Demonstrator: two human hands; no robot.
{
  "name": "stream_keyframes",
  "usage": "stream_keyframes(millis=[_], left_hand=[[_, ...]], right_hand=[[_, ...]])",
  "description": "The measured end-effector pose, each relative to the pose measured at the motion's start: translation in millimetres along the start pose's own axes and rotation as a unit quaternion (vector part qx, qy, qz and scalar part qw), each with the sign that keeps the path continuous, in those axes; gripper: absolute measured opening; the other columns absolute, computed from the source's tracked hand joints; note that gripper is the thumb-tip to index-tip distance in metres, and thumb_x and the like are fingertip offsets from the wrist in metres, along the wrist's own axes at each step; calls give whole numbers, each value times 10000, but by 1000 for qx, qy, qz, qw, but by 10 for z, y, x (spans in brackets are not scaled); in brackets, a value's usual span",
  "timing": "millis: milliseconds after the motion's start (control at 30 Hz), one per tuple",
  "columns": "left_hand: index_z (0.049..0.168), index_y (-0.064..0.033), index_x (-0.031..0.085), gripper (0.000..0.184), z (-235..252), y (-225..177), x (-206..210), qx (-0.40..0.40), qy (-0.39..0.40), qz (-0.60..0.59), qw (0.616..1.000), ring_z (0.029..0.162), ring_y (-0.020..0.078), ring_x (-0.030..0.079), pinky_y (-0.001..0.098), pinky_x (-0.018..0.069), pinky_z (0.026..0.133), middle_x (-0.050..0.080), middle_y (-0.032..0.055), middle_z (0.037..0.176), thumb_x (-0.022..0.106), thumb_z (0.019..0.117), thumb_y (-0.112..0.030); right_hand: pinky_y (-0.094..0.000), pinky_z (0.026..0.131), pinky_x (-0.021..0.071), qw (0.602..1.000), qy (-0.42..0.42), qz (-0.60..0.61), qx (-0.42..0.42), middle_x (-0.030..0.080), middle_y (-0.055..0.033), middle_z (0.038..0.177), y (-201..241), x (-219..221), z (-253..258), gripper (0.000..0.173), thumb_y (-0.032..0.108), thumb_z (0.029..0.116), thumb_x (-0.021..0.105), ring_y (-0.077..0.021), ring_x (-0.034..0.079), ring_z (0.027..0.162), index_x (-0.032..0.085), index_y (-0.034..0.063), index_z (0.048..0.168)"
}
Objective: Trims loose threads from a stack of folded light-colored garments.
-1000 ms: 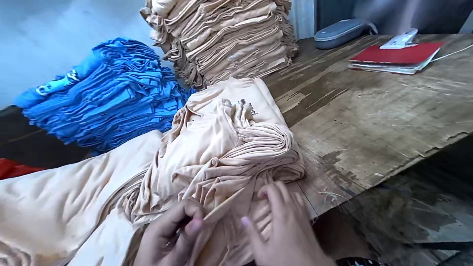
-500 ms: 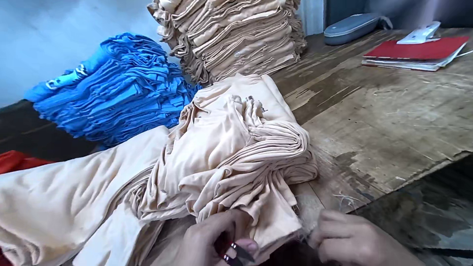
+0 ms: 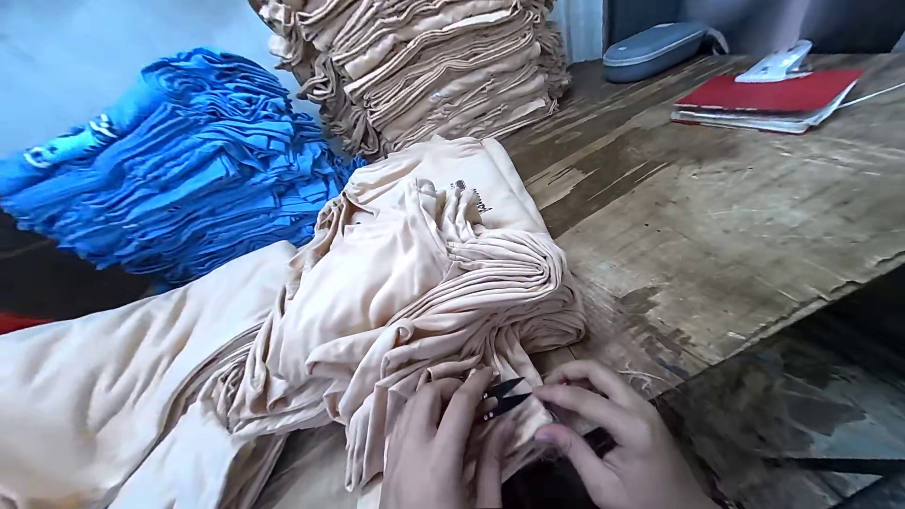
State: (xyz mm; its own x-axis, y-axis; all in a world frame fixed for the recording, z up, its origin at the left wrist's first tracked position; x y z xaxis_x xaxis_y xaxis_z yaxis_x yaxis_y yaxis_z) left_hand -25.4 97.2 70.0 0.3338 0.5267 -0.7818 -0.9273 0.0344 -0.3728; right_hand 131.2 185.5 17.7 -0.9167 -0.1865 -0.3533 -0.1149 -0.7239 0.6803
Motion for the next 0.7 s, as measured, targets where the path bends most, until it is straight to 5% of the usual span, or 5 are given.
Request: stream_keyframes(millis=[133, 233, 467, 700], left_hand=[[1295, -93, 699, 418, -119, 49, 6, -11, -37, 1, 999, 999, 227, 642, 409, 547, 871, 661, 124, 1089, 706, 950, -328], [1199, -91, 740, 320, -253, 78, 61, -1, -76, -12, 997, 951, 186, 642, 355, 538, 845, 672, 90, 1009, 705, 959, -300], [1219, -129, 758, 309, -288, -49, 52, 24, -58, 25, 998, 921, 200, 643, 364, 527, 804, 697, 81, 1019, 691, 976, -306], [1045, -181, 797, 186, -55, -381, 136, 76, -40, 128, 988, 838, 232, 666, 399, 512, 703, 733, 22, 929, 643, 942, -164]], right_hand=[[-274, 728, 572, 995, -49, -29, 86, 696, -8, 1001, 5, -2, -39, 387, 511, 912, 732, -82, 655, 883, 758, 131, 980], [-270, 735, 578, 989, -78, -109, 61, 705, 20, 887, 67, 11, -113, 208, 336, 926, 734, -75, 667, 827, 777, 151, 844], [-182, 736, 577, 977, -182, -113, 20, 709, -28, 944, 58, -301, -145, 184, 229, 956, 689, -57, 675, 876, 755, 103, 840], [-227, 810, 569, 978, -182, -102, 27, 713, -26, 982, 123, -332, -164, 166, 248, 967, 676, -85, 673, 956, 744, 127, 875]])
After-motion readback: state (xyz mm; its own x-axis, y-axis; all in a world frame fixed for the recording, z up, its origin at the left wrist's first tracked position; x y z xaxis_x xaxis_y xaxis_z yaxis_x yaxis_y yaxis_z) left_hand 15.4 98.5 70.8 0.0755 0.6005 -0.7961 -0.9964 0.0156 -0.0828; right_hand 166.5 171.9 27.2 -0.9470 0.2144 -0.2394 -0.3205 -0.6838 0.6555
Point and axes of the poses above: each hand's wrist, its own z-axis towards the middle knuckle, its own x-axis out of the palm, y = z × x, the point moved 10 cm from there along z, towards the middle knuckle
